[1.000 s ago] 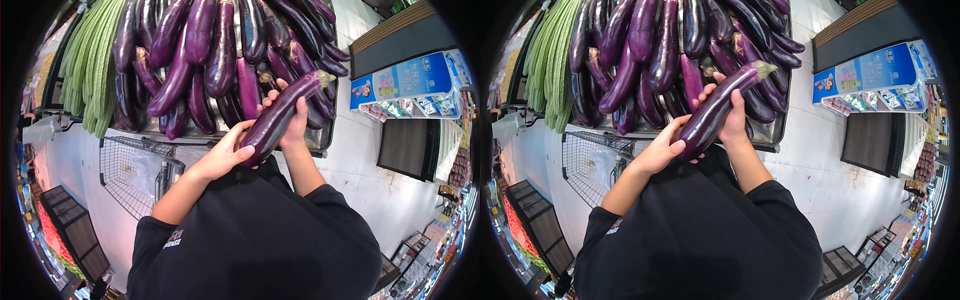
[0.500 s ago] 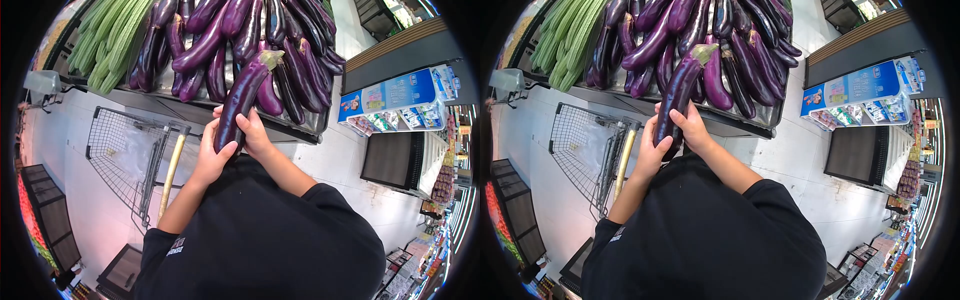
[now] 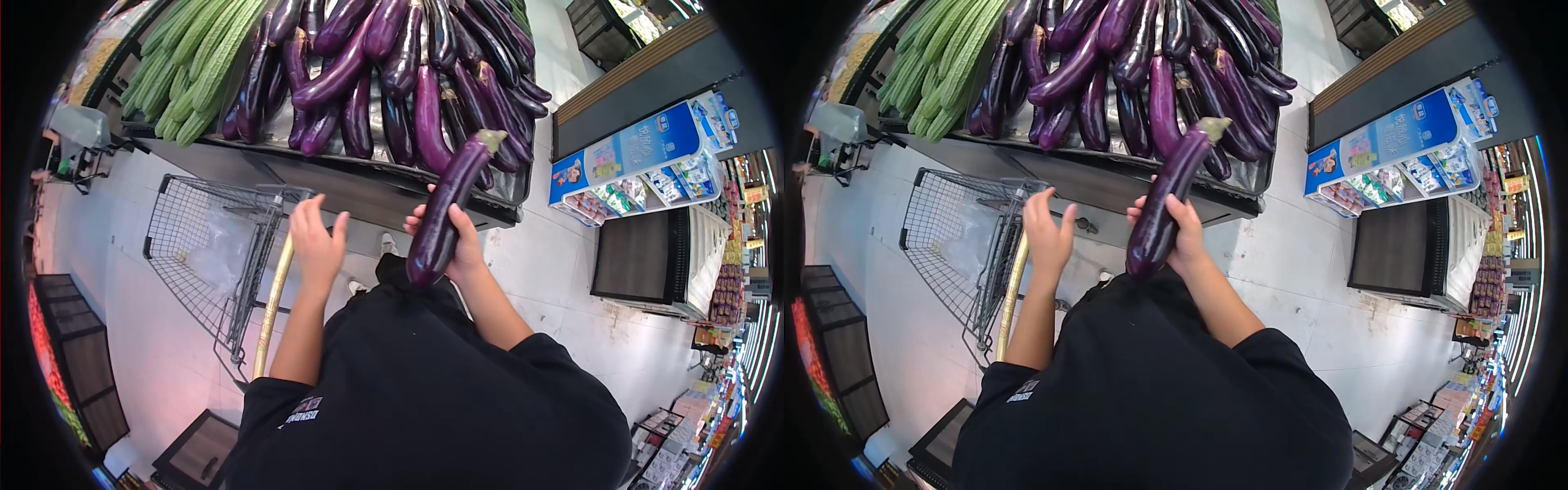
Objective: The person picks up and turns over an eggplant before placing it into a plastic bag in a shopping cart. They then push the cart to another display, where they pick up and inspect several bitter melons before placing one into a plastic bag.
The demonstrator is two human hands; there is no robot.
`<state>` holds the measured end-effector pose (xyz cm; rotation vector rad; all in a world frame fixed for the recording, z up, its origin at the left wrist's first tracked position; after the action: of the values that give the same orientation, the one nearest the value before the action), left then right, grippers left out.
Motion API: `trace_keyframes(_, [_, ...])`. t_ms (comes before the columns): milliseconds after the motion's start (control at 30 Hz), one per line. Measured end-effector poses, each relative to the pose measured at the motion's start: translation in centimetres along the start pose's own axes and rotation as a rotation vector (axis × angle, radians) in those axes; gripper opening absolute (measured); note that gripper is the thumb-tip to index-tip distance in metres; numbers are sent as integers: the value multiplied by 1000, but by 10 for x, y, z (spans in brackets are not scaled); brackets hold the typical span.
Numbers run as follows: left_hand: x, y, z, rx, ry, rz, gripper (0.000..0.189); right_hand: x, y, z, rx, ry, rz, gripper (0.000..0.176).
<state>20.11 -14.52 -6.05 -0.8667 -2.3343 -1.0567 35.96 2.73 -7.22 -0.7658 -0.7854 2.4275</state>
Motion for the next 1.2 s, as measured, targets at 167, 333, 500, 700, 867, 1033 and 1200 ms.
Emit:
trace_keyframes(167, [-25, -71, 28, 323, -75, -145, 50, 9, -9, -16, 11, 12, -15, 65])
trace_keyframes(333, [-28, -89, 8, 372, -292, -497, 40, 19, -15, -5, 4, -15, 48, 68])
trace_keyframes(500, [-38, -88, -7, 428, -266, -501, 40, 47, -33, 4, -12, -108, 50, 71])
trace_keyframes(700, [-60, -100, -43, 458, -403, -597, 41, 58, -56, 26, 92, -212, 148, 74])
trace_keyframes(867, [-80, -108, -66, 453, -418, -622, 41, 70, -63, 47, 74, -314, 203, 75])
trace_keyframes(1033, [-93, -105, -82, 500, -460, -681, 49, 76, -61, 66, -11, -409, 225, 75])
trace_keyframes(1200, [-87, -112, -80, 479, -575, -714, 61, 82, -53, 80, 20, -402, 228, 74])
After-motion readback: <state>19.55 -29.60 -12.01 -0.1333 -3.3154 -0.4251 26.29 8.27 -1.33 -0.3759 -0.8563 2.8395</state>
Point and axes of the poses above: each hand's wrist, its own x-axis towards the middle knuckle, its own z-axis out of the palm, y = z × x, the point moved 6 cm from there along x, towards the middle knuckle, and after that the axes turned 13 degrees about y, right-handed, at the moved point
